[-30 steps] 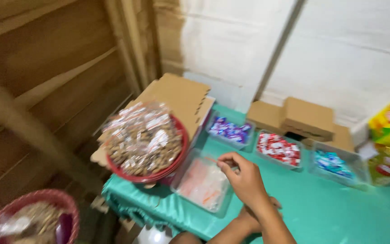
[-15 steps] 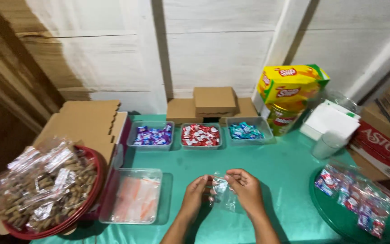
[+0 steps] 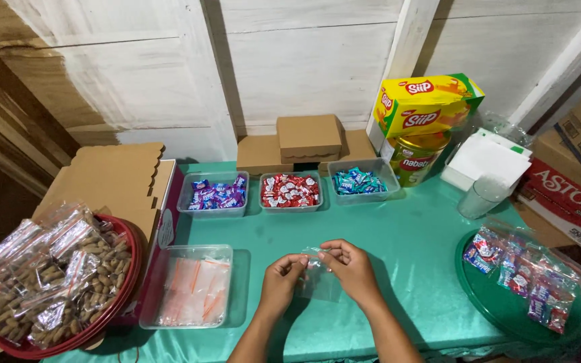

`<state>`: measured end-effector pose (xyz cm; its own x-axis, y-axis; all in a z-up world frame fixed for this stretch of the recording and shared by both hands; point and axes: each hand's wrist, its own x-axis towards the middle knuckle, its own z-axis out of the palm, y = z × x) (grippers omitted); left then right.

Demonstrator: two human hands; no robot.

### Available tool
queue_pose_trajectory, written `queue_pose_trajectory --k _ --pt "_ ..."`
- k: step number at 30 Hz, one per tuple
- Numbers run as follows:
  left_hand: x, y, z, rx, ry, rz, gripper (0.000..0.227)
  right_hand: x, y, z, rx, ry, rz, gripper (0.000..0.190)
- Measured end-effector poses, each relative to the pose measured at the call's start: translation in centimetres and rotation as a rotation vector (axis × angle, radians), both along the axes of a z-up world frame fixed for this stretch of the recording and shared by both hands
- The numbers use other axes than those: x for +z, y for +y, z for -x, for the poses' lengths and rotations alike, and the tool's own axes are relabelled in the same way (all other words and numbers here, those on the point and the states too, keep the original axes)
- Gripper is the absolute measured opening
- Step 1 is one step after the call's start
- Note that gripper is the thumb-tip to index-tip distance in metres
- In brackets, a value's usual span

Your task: Bagging small candies into plastic bags

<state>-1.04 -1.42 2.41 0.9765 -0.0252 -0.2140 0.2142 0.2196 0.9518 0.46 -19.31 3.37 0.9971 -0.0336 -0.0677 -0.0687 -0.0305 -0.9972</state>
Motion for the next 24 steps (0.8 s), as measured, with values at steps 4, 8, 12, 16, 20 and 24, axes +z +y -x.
queue_pose_trajectory --k 4,8,12,16,20,24 --pt "0.8 0.1 0.3 -0.001 0.044 -0.011 0.020 1.0 0.3 0.5 -0.010 0.028 -0.007 0.017" --pt "-0.3 0.1 0.0 -0.050 0.005 0.088 0.019 2.0 0.5 0.7 -0.035 0.017 0.076 0.017" --pt "0.4 -0.1 0.1 -0.053 0.071 0.068 0.019 2.5 0.7 0.8 -0.033 0.043 0.127 0.015" --pt "-0.1 -0.1 0.1 -0.059 -0.037 0.127 0.016 1.9 0.9 0.8 -0.071 0.022 0.182 0.019" --pt "0.0 0.0 0.1 0.043 -0.032 0.074 0.017 1.5 1.4 1.2 -0.260 -0.357 0.587 0.027" --pt "1.8 -0.3 0.9 0.119 -0.147 -0.061 0.017 1.8 2.9 1.7 -0.221 -0.523 0.610 0.019"
